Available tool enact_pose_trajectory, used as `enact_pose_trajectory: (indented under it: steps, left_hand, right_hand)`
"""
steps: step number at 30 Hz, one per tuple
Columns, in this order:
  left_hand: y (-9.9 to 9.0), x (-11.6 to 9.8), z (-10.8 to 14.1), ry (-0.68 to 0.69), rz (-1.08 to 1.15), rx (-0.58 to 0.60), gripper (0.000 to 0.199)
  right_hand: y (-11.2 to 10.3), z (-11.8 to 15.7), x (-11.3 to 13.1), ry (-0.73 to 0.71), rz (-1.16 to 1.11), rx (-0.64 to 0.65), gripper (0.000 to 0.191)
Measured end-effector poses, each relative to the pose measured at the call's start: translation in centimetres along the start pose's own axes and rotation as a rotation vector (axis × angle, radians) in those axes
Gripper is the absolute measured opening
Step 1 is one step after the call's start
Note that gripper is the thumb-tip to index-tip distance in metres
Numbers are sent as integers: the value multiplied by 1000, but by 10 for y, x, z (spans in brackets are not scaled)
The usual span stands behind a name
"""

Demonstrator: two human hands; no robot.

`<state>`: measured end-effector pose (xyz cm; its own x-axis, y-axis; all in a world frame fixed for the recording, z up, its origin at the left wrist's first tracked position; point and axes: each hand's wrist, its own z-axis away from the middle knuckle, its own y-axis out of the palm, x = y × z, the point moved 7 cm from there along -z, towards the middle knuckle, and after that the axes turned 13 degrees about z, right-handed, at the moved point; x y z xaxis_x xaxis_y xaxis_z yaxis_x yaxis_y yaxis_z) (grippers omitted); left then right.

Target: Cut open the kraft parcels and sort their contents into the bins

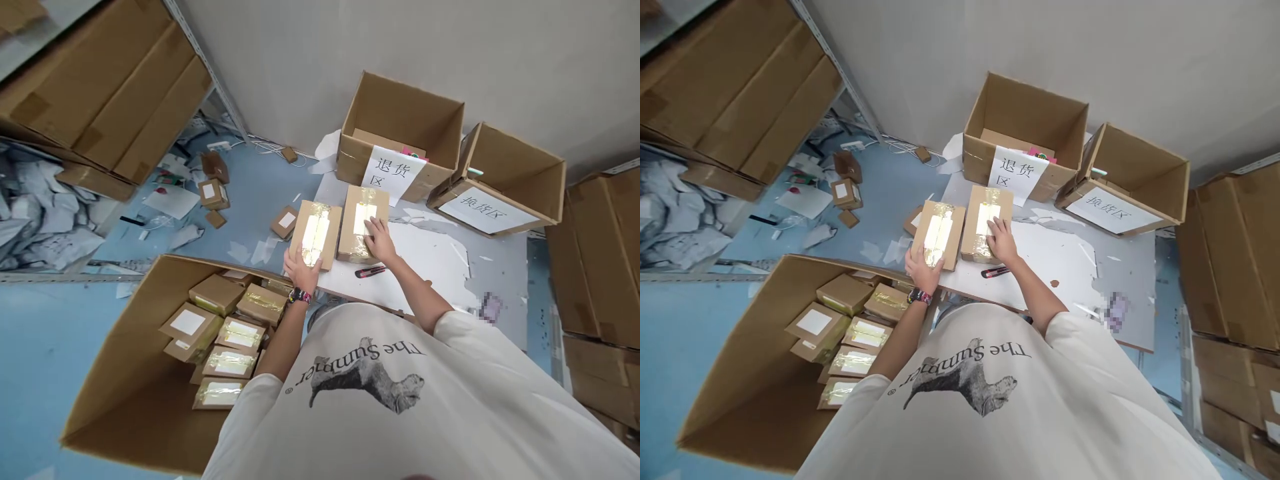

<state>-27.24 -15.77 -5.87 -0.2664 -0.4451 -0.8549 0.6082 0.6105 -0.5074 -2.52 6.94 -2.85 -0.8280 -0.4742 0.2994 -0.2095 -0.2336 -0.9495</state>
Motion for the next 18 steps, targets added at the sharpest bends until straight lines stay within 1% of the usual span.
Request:
enact_pose_trajectory:
  steps: [1, 3, 4, 5, 6, 7, 9, 10, 11, 12, 14, 16, 18]
  left_hand:
    - [-1, 0, 0, -1, 14, 3, 94]
    - [-8, 5, -4, -23, 73, -13, 97]
    - [-13, 11, -9, -51, 123, -25, 98]
    - [-19, 20, -14, -90, 180, -32, 98]
    - [-23, 30, -20, -140, 240, -27, 96]
    - [-26, 42, -26, -189, 294, 4, 90]
    - [-26, 63, -36, -272, 360, 102, 68]
    - [-24, 72, -38, -313, 392, 153, 60]
    - [-22, 80, -38, -369, 426, 188, 57]
    - [-20, 88, -35, -441, 463, 214, 59]
    - [-13, 101, -24, -620, 539, 235, 73]
    - [-2, 106, -10, -784, 615, 259, 87]
    - [9, 103, 1, -852, 707, 293, 94]
  right_hand:
    - [2, 3, 3, 38, 4, -6, 70]
    - [4, 13, 13, 117, 39, -24, 69]
    - [3, 18, 21, 126, 65, -35, 68]
    - [2, 22, 33, 97, 91, -43, 65]
    - [2, 26, 48, 27, 115, -41, 62]
    - [3, 28, 66, -73, 133, -25, 59]
    - [9, 25, 101, -282, 150, 51, 56]
    - [11, 18, 114, -344, 158, 88, 56]
    - [13, 6, 124, -363, 167, 113, 59]
    - [12, -9, 130, -346, 177, 121, 63]
    - [10, -47, 136, -271, 197, 130, 68]
    - [10, -84, 135, -172, 205, 165, 72]
    - [13, -110, 134, -95, 192, 242, 74]
